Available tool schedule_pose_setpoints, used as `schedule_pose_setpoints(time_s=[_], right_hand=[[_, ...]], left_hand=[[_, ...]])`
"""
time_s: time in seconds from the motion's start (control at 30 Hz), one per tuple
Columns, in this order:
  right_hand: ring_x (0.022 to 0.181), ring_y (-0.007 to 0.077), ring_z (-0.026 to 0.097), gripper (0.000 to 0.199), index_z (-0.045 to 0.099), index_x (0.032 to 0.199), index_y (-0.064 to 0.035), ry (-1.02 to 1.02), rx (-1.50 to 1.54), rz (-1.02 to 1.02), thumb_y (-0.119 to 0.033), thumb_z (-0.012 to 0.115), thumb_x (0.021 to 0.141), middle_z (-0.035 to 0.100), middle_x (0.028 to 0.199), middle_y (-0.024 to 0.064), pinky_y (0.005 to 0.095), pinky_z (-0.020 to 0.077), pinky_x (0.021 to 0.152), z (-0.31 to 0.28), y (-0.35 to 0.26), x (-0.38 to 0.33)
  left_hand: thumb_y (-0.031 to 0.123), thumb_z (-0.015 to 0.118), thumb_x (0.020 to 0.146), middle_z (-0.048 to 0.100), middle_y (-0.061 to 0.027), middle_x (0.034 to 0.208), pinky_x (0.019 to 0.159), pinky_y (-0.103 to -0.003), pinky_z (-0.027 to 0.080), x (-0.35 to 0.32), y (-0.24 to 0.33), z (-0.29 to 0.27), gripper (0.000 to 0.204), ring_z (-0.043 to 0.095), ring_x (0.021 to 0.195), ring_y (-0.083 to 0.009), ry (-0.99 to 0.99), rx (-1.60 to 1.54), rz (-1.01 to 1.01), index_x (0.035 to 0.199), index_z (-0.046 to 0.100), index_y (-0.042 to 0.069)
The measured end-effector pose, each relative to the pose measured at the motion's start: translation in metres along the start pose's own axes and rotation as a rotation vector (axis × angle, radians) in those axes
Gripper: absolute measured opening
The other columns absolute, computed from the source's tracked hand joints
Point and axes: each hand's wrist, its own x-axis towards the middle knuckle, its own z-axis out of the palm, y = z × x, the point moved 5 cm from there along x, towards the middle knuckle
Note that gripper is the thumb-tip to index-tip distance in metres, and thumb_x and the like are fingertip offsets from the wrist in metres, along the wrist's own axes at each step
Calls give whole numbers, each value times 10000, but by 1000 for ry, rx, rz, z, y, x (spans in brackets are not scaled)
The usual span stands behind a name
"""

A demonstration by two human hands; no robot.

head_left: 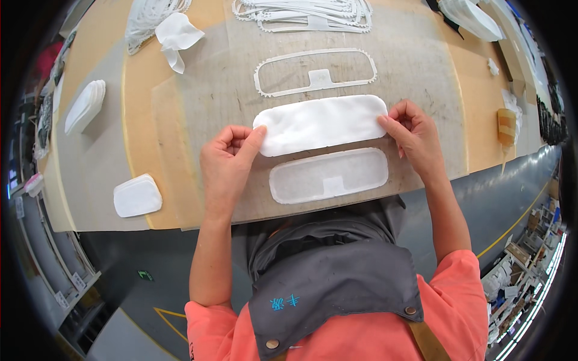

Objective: Manually assemble and apply adhesive to white padding components on a production line.

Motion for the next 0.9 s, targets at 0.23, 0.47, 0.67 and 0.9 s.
schedule_pose_setpoints(time_s=[0.23, 0.47, 0.67, 0.9], right_hand=[[583, 24, 471, 222, 656, 871, -46, 24, -56, -29, -228, 775, 918, 561, 703, -43, 205, 366, 443, 1, -3, -1], [580, 22, 460, 216, 654, 870, -49, 34, -71, -38, -222, 775, 918, 554, 702, -48, 206, 363, 447, 3, -3, -1], [594, 19, 442, 210, 650, 870, -61, 52, -60, -30, -225, 771, 922, 525, 694, -64, 203, 356, 456, 3, 0, -2], [593, 18, 434, 209, 646, 874, -62, 53, -73, -54, -224, 768, 923, 518, 691, -67, 203, 356, 456, 5, 2, -1]], left_hand=[[208, 803, 897, 622, 47, 717, 571, -182, 393, 0, 0, 1, 229, 498, 635, -9, 28, 43, 19, 876, 719, -4], [160, 804, 903, 600, 70, 739, 557, -156, 354, 2, -5, 3, 184, 466, 631, 10, 38, 63, 91, 903, 707, 4], [194, 815, 878, 588, 54, 701, 577, -193, 414, 1, -3, 4, 216, 484, 631, -24, 67, 68, 103, 871, 724, -2], [179, 816, 886, 587, 63, 707, 568, -174, 387, 0, -4, 4, 206, 470, 627, -7, 84, 112, 104, 881, 712, 2]])
